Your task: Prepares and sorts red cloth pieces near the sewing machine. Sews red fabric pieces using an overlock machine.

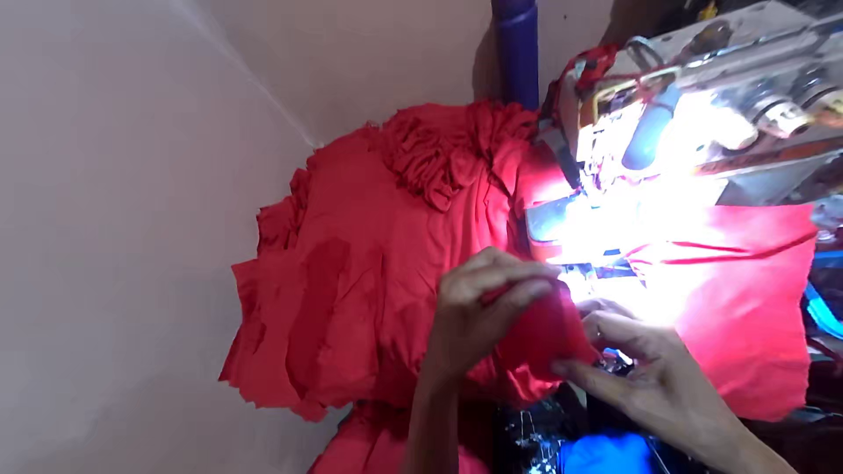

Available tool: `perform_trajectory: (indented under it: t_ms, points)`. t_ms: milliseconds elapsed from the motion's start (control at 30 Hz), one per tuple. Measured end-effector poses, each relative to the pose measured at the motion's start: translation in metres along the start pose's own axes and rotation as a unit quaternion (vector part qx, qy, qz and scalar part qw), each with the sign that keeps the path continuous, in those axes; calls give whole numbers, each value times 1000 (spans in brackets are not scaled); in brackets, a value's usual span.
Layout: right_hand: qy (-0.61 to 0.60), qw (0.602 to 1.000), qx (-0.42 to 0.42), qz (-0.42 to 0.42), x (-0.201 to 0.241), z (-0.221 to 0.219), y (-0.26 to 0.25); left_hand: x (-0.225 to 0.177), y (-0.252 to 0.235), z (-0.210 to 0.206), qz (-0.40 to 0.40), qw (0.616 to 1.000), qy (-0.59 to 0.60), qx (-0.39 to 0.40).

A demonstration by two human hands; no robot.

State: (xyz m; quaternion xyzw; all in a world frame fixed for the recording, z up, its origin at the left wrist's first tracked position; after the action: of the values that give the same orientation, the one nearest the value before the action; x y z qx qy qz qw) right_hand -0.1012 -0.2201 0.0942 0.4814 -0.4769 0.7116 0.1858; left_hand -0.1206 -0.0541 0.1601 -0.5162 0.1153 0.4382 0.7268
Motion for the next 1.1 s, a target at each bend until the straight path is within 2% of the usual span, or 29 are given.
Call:
perform_trajectory:
  t_ms: [67, 133, 200, 267, 400, 533, 667, 900, 1100]
  points:
    - [-65, 994, -54, -70, -20, 10, -15, 26, -28, -12, 48, 998, 11, 30]
    - [-129, 969, -118, -173, -50, 18, -24, 61, -40, -28, 138, 989, 48, 36]
    - [-95, 956, -149, -234, -69, 28, -26, 88, -46, -44, 196, 979, 55, 33]
    - [-47, 957, -150, -245, -75, 34, -24, 101, -48, -56, 206, 976, 56, 39]
    - [2, 962, -141, -234, -79, 38, -21, 100, -52, -61, 157, 987, 32, 16]
    - [42, 962, -175, -206, -73, 45, -22, 94, -61, -68, 132, 990, -58, -8]
    - [140, 953, -191, -188, -66, 51, -23, 94, -63, -86, 160, 963, -214, -22]
    - [185, 953, -209, -120, -58, 48, -3, 52, -31, -115, 41, 902, -418, -100]
    - [203, 948, -227, -88, -49, 61, 8, 44, -12, -131, 67, 900, -421, -88]
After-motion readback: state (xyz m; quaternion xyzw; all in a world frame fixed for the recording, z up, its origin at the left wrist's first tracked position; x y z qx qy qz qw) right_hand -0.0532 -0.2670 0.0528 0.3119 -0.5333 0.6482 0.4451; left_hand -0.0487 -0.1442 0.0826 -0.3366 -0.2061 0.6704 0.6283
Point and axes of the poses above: each hand's wrist, its own y-axis away from the middle knuckle, its own z-axis out of the back of the hand, x = y × z, the point moved 6 cm from there along -y, towards the middle knuckle, and after that the axes turned 5 degrees about -y, right-handed, at the moved point
